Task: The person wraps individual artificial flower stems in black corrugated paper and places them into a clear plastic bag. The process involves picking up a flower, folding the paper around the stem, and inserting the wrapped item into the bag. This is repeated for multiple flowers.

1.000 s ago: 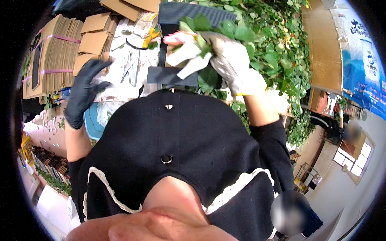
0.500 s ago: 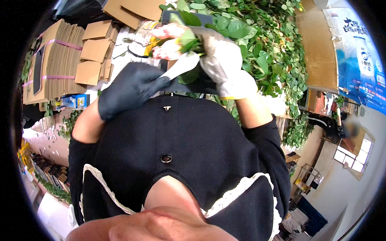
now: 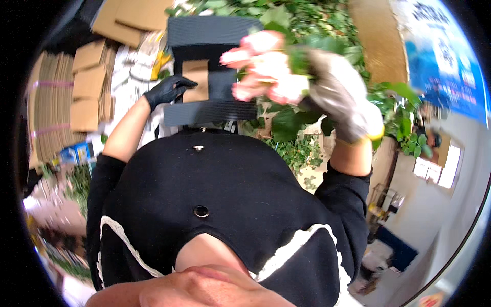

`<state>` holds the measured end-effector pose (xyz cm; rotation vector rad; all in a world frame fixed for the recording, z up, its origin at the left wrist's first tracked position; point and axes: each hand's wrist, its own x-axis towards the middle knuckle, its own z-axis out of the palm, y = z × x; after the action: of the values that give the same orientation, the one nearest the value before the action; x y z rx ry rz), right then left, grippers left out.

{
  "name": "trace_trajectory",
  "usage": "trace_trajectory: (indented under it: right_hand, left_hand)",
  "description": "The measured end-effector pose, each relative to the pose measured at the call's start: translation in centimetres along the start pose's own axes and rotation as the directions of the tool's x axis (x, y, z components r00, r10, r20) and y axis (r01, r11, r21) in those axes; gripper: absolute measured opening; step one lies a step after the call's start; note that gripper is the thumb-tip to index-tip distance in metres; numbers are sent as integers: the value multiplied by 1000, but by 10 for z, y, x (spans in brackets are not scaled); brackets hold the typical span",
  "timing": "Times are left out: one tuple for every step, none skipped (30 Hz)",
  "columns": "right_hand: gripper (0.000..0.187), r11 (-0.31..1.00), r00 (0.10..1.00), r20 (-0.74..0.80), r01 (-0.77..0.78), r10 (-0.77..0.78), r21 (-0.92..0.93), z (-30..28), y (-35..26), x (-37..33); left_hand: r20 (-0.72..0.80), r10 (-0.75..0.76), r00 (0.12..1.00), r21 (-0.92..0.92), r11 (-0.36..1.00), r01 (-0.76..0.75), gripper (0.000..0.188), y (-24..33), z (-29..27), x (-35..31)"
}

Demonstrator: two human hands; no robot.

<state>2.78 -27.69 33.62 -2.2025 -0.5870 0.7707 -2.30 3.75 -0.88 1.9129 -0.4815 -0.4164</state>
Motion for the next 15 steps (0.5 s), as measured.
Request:
trace_trajectory:
  right_hand:
    - [36,739,978,-36,132,-207,-661,25,29,26]
    - [45,728,1000,19,15,-2,-685,53,41,64]
    - [54,671,975,54,-107,215,-734,79,51,92]
    - [54,802,984,145,2,105,-597,98,75,110]
    - [53,899,980,200,97,-11,-428,114,106,122]
    - [46,888,975,218,142,-49,-437,128,142,135]
    - [39,876,967,240,189,-87,-444,137,172,141]
    - [41,853,974,220,162,-57,-496,140,186,140]
    - [41,845,967,243,68,74,-530,140,176,141]
    - [48,870,955,284,73,79,-488,137,166,145]
    - [55,893,943,320,68,87,-445,135,163,148]
    - [36,915,947,313,190,-75,-355,134,171,147]
    - [32,905,941,321,223,-104,-363,129,173,148]
    - [32,902,940,336,192,-56,-387,122,171,148]
    - [31,896,936,351,168,-14,-411,115,162,150]
  left_hand:
    - [9,132,991,109,985,-132,36,-16,11,4]
    - [3,72,997,64,995,-72,41,-29,13,0]
    - [1,34,999,7,999,-34,46,-32,14,-1]
    - [-41,25,999,-211,977,-33,52,-28,19,-4]
    - [-77,16,997,-411,910,-47,60,-24,19,-1]
    - [-14,40,999,-419,907,-42,72,-24,16,-3]
    - [-3,-42,999,-592,805,32,77,-13,20,-4]
    - [-12,-26,1000,-489,872,16,80,-7,19,-4]
    - [-3,0,1000,-370,929,-1,83,-7,17,-4]
    - [-96,50,994,-216,974,-70,81,-12,25,-7]
    - [-139,-15,990,-255,967,-22,74,-15,35,-11]
    - [-183,4,983,-149,988,-32,71,-11,37,-14]
    - [-225,20,974,-45,998,-31,68,-3,39,-16]
    - [-121,-72,990,-47,997,67,53,2,36,-14]
    - [-216,22,976,-40,999,-31,38,6,36,-18]
